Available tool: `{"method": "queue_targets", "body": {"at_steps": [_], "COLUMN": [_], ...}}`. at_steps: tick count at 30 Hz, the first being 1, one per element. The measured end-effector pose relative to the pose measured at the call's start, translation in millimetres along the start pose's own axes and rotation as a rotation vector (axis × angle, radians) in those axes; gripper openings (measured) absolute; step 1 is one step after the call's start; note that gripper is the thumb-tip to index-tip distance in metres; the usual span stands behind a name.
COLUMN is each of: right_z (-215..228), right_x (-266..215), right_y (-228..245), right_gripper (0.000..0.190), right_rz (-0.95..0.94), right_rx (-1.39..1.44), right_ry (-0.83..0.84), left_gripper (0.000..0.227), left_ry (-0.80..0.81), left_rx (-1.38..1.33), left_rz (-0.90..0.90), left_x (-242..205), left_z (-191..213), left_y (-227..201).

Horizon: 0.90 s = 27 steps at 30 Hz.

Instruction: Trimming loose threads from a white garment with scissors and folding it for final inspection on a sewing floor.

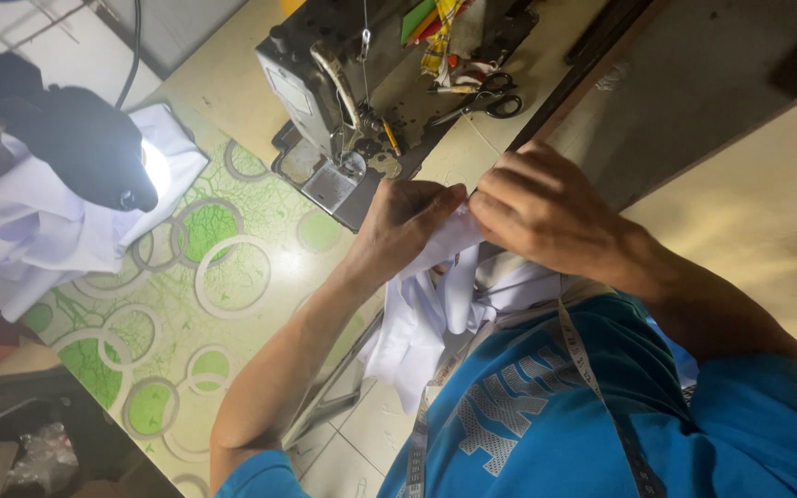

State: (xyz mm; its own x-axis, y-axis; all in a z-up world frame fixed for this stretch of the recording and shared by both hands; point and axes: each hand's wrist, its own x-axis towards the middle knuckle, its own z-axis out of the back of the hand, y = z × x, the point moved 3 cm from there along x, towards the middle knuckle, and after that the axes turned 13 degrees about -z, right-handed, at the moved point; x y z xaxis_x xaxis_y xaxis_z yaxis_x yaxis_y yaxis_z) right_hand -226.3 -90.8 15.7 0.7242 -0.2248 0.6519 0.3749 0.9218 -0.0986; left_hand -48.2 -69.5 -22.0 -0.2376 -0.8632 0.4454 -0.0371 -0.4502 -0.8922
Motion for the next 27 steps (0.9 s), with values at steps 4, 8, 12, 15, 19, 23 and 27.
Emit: {"method": "queue_targets", "body": {"at_steps": [4, 8, 12, 15, 19, 23, 27], "right_z": [-25.0, -30.7, -20.4, -8.5, -2.6, 1.6, -11.6], "right_x": [-10.9, -22.1, -26.4, -13.8, -3.4, 2.3, -5.3], "right_y": [3.1, -8.9, -16.0, -14.3, -7.1, -2.3, -1.5], "right_gripper": [0.017, 0.018, 0.005, 0.006, 0.006, 0.009, 0.010], "right_rz": [0.047, -0.062, -0.224, -0.277, -0.146, -0.066, -0.041], "right_rx": [-0.145, 0.042, 0.373, 0.553, 0.309, 0.166, 0.079], "right_ry": [-0.054, 0.006, 0.140, 0.171, 0.011, -0.053, -0.057], "left_gripper": [0.051, 0.049, 0.050, 0.046, 0.045, 0.045, 0.043], "left_ry": [-0.054, -0.054, -0.052, -0.048, -0.059, -0.061, -0.045], "left_rx": [0.025, 0.045, 0.045, 0.068, 0.038, 0.031, 0.073], "left_rz": [0.056, 0.088, 0.056, 0.085, 0.093, 0.094, 0.076], "left_x": [-4.5, -1.0, 6.0, 2.4, -0.7, -2.9, -2.4], "left_z": [0.8, -2.2, 4.5, 6.2, 7.6, 7.1, 6.7], "left_y": [10.9, -8.3, -31.5, -15.7, 4.2, 8.6, 7.4]}}
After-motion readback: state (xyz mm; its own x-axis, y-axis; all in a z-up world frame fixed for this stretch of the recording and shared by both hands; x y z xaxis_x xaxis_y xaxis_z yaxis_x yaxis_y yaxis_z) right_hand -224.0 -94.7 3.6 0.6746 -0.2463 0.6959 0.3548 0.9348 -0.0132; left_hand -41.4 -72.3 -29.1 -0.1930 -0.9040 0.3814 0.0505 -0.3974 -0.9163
